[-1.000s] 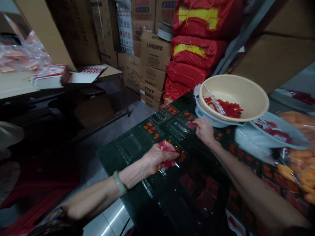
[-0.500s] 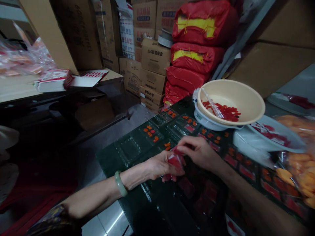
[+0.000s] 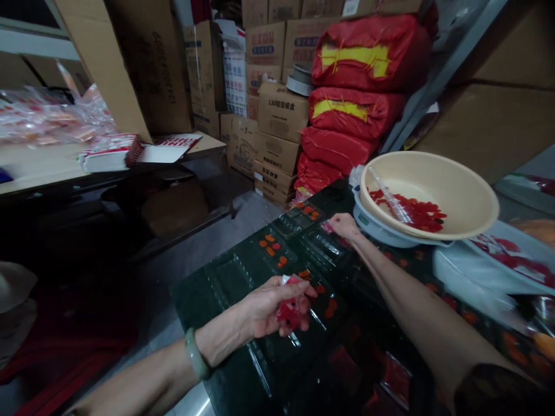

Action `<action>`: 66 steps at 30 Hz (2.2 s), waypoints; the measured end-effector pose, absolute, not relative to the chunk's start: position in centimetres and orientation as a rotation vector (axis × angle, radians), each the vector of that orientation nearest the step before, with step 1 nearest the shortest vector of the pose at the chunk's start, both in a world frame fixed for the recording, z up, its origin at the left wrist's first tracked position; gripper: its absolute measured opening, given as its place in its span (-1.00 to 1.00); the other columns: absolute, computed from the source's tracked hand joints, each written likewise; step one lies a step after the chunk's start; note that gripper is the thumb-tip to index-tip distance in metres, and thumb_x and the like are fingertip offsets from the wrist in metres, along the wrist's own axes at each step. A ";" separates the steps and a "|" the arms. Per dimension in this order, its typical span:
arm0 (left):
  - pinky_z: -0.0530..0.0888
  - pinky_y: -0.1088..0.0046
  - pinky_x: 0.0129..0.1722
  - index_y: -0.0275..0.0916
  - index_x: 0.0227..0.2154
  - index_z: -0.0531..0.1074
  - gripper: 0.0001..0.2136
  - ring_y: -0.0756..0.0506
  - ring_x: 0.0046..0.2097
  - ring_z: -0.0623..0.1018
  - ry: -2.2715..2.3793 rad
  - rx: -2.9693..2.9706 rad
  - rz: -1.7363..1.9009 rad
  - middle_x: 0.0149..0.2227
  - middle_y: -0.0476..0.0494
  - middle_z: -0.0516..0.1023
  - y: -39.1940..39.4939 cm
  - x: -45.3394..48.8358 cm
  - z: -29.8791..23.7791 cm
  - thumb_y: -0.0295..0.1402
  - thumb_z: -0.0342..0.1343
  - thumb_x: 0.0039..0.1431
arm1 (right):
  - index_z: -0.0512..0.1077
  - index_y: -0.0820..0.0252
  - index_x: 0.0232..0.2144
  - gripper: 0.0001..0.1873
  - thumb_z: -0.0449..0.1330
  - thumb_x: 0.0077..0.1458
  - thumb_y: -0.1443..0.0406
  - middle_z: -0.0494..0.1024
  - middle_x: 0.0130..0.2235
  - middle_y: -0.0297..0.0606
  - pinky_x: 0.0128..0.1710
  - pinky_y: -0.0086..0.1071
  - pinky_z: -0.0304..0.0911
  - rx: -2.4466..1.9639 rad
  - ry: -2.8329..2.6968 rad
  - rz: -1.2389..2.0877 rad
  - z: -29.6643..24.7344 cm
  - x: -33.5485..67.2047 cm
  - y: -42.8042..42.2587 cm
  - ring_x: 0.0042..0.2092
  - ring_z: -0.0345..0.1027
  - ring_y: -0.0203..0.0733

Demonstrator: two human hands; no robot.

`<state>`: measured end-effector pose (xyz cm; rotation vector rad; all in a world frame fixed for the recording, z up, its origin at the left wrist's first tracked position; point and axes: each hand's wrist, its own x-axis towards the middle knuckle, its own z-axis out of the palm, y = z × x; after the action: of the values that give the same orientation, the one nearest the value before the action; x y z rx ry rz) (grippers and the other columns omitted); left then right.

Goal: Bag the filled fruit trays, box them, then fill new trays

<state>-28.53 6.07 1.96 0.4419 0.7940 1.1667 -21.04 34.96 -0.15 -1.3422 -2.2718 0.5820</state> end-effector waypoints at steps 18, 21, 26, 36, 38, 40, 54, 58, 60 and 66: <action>0.18 0.60 -0.81 -0.36 -0.43 0.38 -0.37 -0.10 -0.61 0.48 0.756 0.209 1.143 -0.61 -0.18 0.42 7.9 -29.2 2.5 0.12 -0.38 0.11 | 0.41 0.19 -0.20 -0.76 0.10 0.04 0.37 0.41 -0.25 -0.21 -0.30 -0.40 0.23 0.051 -2.756 0.643 7.7 -16.5 17.4 -0.27 0.29 -0.26; 0.17 0.59 -0.81 -0.40 -0.53 0.36 -0.33 -0.08 -0.65 0.46 0.800 0.228 1.085 -0.63 -0.23 0.41 7.8 -28.5 2.8 0.12 -0.42 0.12 | 0.44 0.23 -0.41 -0.78 -0.01 0.10 0.41 0.41 -0.40 -0.21 -0.36 -0.39 0.18 0.106 -2.773 0.309 7.0 -16.3 16.3 -0.35 0.25 -0.25; 0.25 0.57 -0.79 -0.38 -0.37 0.37 -0.52 -0.09 -0.59 0.49 0.783 0.172 1.195 -0.56 -0.15 0.42 7.4 -29.2 2.3 -0.02 -0.24 0.18 | 0.43 0.19 -0.44 -0.76 -0.01 0.16 0.34 0.44 -0.43 -0.27 -0.35 -0.43 0.18 -0.142 -2.626 0.409 6.0 -16.8 19.3 -0.38 0.29 -0.29; 0.41 0.51 -0.64 -0.34 -0.01 0.17 -0.54 -0.11 -0.43 0.53 0.784 0.314 1.397 -0.33 -0.21 0.47 5.9 -30.9 2.0 -0.56 0.07 -0.03 | 0.45 0.24 -0.31 -0.75 -0.02 0.10 0.33 0.45 -0.22 -0.07 -0.41 -0.36 0.12 -1.069 -2.636 -0.073 1.1 -26.1 29.7 -0.28 0.37 -0.10; 0.37 0.55 -0.68 -0.33 0.00 0.16 -0.54 -0.09 -0.46 0.52 0.835 0.345 1.407 -0.31 -0.24 0.48 5.7 -31.2 2.0 -0.51 0.11 0.01 | 0.47 0.25 -0.33 -0.75 -0.02 0.07 0.37 0.45 -0.21 -0.03 -0.40 -0.35 0.12 -1.070 -2.713 -0.055 0.4 -27.3 29.7 -0.27 0.38 -0.08; 0.35 0.57 -0.70 -0.32 -0.02 0.18 -0.55 -0.06 -0.48 0.51 0.864 0.388 1.418 -0.27 -0.27 0.49 5.7 -31.4 2.0 -0.47 0.15 0.00 | 0.48 0.27 -0.38 -0.77 0.01 0.04 0.38 0.47 -0.23 0.01 -0.39 -0.34 0.13 -1.074 -2.780 -0.018 0.0 -27.6 29.7 -0.25 0.39 -0.05; 0.16 0.67 -0.80 -0.31 -0.42 0.30 -0.69 0.06 -0.67 0.38 1.171 0.599 1.586 -0.61 -0.01 0.43 7.5 -30.6 1.6 -0.23 0.25 -0.12 | 0.38 0.26 -0.47 -0.67 0.13 -0.03 0.07 0.41 -0.58 -0.37 -0.64 -0.54 0.07 -0.775 -2.533 1.675 6.4 -19.9 19.4 -0.60 0.20 -0.42; 0.14 0.67 -0.82 -0.28 -0.44 0.25 -0.72 0.07 -0.71 0.34 1.175 0.665 1.641 -0.65 0.00 0.42 7.9 -30.4 1.3 -0.15 0.13 0.01 | 0.33 0.26 -0.52 -0.73 0.24 -0.16 0.16 0.37 -0.62 -0.43 -0.68 -0.57 0.02 -0.779 -2.213 2.027 5.8 -19.6 18.1 -0.64 0.14 -0.47; 0.13 0.67 -0.82 -0.28 -0.44 0.25 -0.75 0.07 -0.72 0.33 1.201 0.641 1.629 -0.67 0.01 0.40 8.0 -30.7 1.4 -0.18 0.09 0.05 | 0.33 0.26 -0.53 -0.76 0.25 -0.16 0.19 0.37 -0.63 -0.42 -0.69 -0.58 0.03 -0.748 -2.177 2.074 5.4 -20.0 18.7 -0.64 0.14 -0.47; 0.21 0.65 -0.80 -0.35 -0.40 0.30 -0.89 0.03 -0.65 0.42 1.162 0.343 1.641 -0.57 -0.07 0.44 7.4 -33.2 2.2 -0.39 0.06 0.08 | 0.38 0.27 -0.53 -0.77 0.29 -0.29 0.26 0.42 -0.60 -0.34 -0.71 -0.55 0.09 -0.866 -2.064 1.680 4.1 -23.0 25.6 -0.64 0.18 -0.43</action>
<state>-33.21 7.40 2.21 0.3425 1.1618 1.6407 -23.05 25.57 4.12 -0.8658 -2.0636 1.6800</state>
